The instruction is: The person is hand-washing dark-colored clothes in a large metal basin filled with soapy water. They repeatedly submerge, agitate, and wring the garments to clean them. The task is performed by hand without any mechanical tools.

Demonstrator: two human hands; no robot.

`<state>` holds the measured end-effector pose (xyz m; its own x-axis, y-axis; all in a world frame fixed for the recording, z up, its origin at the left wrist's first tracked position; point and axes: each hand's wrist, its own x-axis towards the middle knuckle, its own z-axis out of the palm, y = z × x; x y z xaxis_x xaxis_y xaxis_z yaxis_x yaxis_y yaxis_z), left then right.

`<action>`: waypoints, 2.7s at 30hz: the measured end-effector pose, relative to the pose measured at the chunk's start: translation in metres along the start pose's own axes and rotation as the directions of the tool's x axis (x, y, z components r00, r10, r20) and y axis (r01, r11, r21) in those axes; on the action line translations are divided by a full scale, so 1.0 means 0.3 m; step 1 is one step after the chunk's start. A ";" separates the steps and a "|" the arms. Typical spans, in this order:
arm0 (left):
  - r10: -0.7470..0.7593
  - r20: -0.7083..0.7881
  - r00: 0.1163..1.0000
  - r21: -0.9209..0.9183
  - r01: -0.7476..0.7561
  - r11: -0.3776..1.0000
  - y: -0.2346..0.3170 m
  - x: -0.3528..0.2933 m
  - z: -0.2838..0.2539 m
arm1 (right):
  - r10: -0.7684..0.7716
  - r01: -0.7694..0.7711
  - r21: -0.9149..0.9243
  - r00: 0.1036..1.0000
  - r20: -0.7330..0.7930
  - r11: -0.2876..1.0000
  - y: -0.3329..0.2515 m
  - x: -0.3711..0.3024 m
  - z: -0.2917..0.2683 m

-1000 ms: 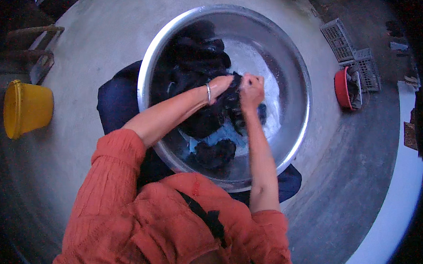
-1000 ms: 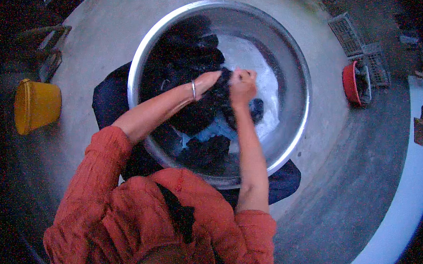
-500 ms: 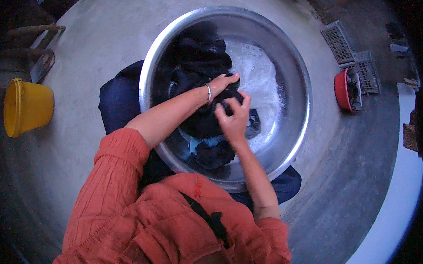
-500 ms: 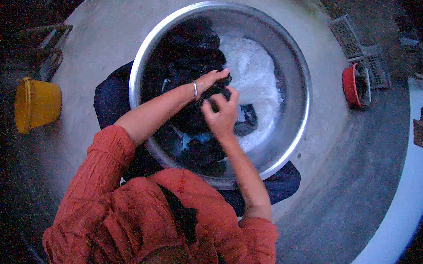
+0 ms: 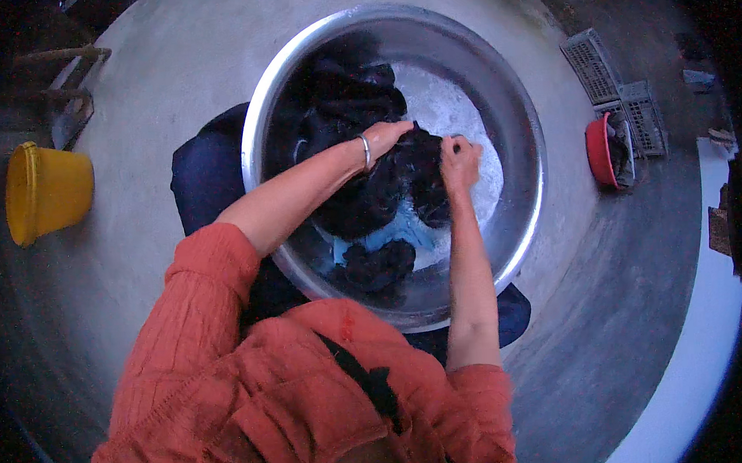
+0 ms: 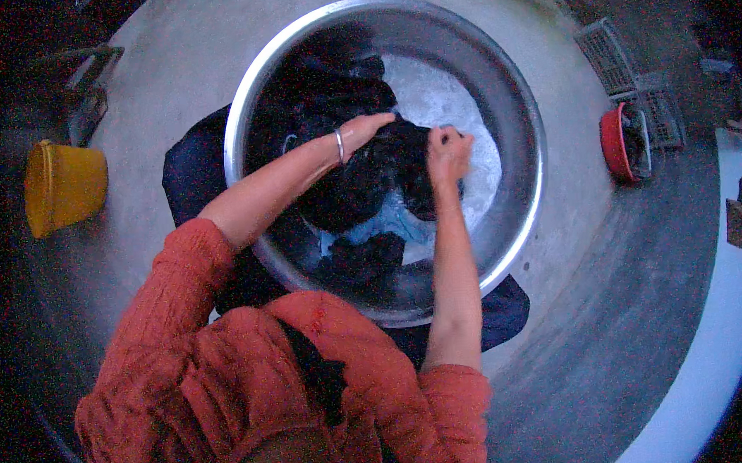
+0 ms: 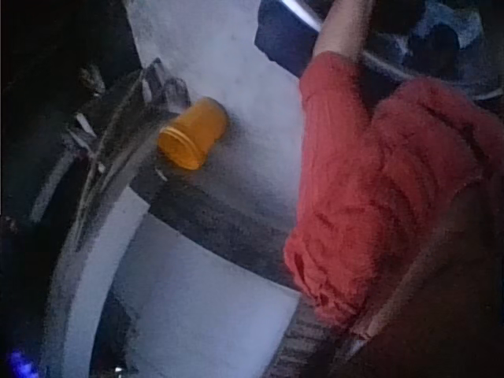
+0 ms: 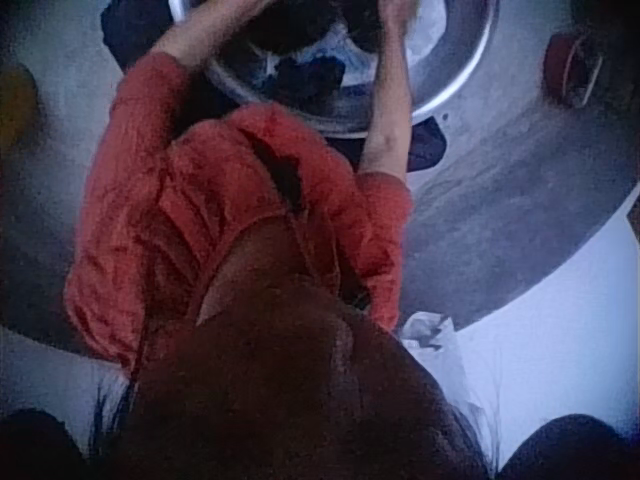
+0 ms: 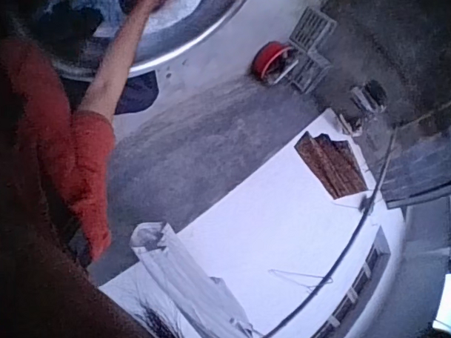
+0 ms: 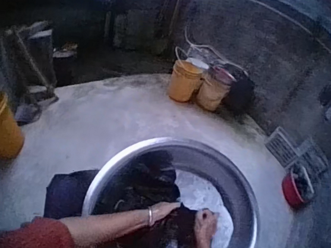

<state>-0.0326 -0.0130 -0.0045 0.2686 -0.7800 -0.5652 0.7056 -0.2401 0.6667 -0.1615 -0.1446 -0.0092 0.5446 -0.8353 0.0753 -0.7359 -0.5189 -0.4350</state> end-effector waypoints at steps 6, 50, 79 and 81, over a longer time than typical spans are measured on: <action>0.021 -0.092 0.996 0.283 0.006 0.959 -0.042 0.024 0.005 | 0.011 0.012 -0.123 0.983 0.181 0.992 0.132 -0.021 0.032; 0.057 -0.143 0.988 0.440 0.012 0.898 0.032 -0.087 0.086 | -0.132 0.166 0.217 0.977 -0.166 0.962 -0.101 -0.041 -0.008; 0.068 0.442 0.895 0.882 -0.419 -0.215 0.086 -0.319 0.108 | -0.119 -0.145 0.781 0.955 0.271 0.608 -0.140 -0.357 -0.451; 0.126 0.550 0.826 0.832 -0.529 -0.165 0.164 -0.358 0.101 | -0.121 -0.124 0.802 0.964 0.238 0.584 -0.146 -0.362 -0.496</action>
<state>-0.0466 0.0415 0.1039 -0.0501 -0.9921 -0.1154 -0.8044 -0.0284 0.5934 -0.2484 -0.0583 0.1352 0.7098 -0.6989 -0.0880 -0.1751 -0.0539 -0.9831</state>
